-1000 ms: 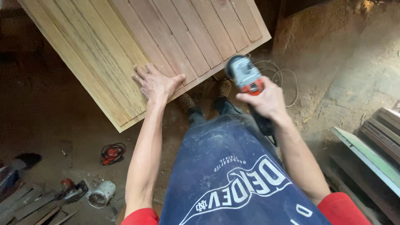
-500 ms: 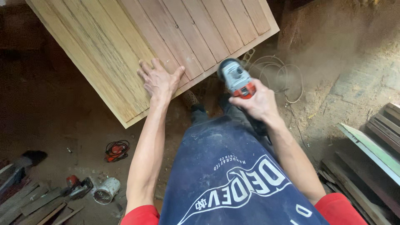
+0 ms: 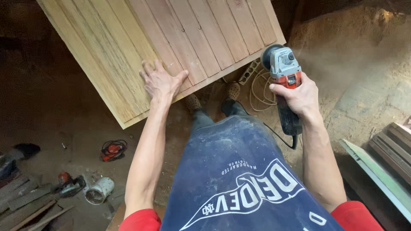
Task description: The person uses an angle grinder with a sanding disc to smooth the surface of a wooden board. They move the tool across the board in long strokes, occasionally pausing to reposition their hands or the board.
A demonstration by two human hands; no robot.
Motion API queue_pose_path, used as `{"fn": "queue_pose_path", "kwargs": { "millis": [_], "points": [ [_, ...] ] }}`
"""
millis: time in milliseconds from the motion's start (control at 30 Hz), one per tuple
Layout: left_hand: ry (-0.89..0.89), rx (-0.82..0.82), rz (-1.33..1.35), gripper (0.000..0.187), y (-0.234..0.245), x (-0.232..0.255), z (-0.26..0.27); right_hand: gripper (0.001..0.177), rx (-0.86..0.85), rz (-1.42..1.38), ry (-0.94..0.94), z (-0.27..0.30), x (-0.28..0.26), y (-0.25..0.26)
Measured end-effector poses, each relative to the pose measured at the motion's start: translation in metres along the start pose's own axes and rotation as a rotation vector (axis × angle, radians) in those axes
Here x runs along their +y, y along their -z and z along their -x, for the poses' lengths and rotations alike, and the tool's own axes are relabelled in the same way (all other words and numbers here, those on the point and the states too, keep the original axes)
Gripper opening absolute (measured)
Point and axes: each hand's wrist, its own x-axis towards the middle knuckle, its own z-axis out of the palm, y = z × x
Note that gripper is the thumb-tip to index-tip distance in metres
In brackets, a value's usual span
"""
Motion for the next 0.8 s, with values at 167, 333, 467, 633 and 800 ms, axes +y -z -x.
{"fn": "queue_pose_path", "kwargs": {
  "millis": [167, 333, 467, 633, 800],
  "points": [
    [-0.088, 0.084, 0.001, 0.093, -0.01, -0.014, -0.003, 0.064, -0.09, 0.012, -0.022, 0.02, -0.011, -0.029],
    [-0.243, 0.125, 0.058, 0.06, -0.013, -0.046, -0.006, 0.071, -0.14, 0.092, 0.07, 0.053, -0.03, -0.085],
    [-0.375, 0.13, 0.05, 0.054, -0.01, -0.078, -0.013, 0.081, -0.221, 0.128, 0.053, 0.086, -0.052, -0.134],
    [-0.467, 0.064, 0.053, 0.056, -0.001, -0.107, -0.022, 0.093, -0.352, 0.213, 0.004, 0.118, -0.082, -0.181],
    [-0.505, 0.051, 0.05, 0.058, 0.0, -0.112, -0.024, 0.09, -0.299, 0.176, -0.009, 0.135, -0.091, -0.195]
  ]
}}
